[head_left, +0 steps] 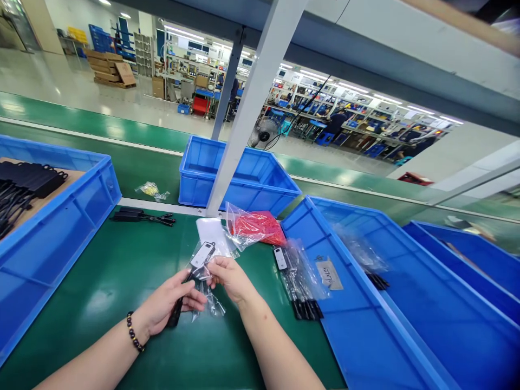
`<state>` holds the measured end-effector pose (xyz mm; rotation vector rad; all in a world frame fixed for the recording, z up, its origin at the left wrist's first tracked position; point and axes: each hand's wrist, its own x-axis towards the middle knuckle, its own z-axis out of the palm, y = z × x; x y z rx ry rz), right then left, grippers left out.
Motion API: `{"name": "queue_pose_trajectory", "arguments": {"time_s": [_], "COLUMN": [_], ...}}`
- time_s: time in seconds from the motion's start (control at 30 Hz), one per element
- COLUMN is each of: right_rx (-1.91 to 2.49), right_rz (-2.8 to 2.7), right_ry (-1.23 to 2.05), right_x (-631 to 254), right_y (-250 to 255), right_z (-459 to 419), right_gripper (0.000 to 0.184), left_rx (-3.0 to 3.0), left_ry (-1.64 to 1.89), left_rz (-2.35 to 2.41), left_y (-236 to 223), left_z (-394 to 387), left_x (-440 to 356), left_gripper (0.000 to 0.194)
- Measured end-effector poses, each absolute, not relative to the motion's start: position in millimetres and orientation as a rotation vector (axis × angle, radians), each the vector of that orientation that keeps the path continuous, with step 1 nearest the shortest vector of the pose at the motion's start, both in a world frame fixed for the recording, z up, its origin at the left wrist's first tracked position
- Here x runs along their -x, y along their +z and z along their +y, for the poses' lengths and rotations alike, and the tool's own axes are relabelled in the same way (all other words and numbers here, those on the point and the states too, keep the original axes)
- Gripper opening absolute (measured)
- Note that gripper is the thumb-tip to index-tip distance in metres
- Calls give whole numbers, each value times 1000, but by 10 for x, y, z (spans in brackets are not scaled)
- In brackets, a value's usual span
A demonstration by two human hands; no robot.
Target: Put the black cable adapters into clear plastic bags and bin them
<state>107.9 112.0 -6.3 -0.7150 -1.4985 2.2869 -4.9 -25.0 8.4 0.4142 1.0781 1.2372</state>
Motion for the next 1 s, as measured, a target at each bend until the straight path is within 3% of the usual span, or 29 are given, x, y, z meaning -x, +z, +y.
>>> {"name": "queue_pose_trajectory", "arguments": {"time_s": [0.13, 0.4, 0.6, 0.77, 0.87, 1.0], "right_rx": [767, 664, 438, 225, 419, 755], "right_rz": [-1390, -1747, -1645, -2092, -2202, -1907], "right_ry": [2216, 2405, 2434, 2374, 2218, 2072], "right_x": [-1178, -1133, -1269, -1355, -1336, -1231], "right_y": [5, 14, 98, 140, 108, 38], "right_z": [1253, 1028, 1033, 1024, 1038, 1047], "right_gripper": [24, 24, 22, 22, 26, 39], "left_rx": [-416, -397, -350, -274, -304, -421], "left_ry": [1123, 1238, 1182, 1292, 1303, 1268], "left_rz": [967, 1009, 719, 795, 873, 1007], "left_y": [113, 24, 33, -54, -45, -1], "left_z": [-283, -255, -271, -233, -222, -241], "left_x": [34, -16, 45, 9, -20, -56], "left_gripper": [77, 79, 55, 25, 23, 20]}}
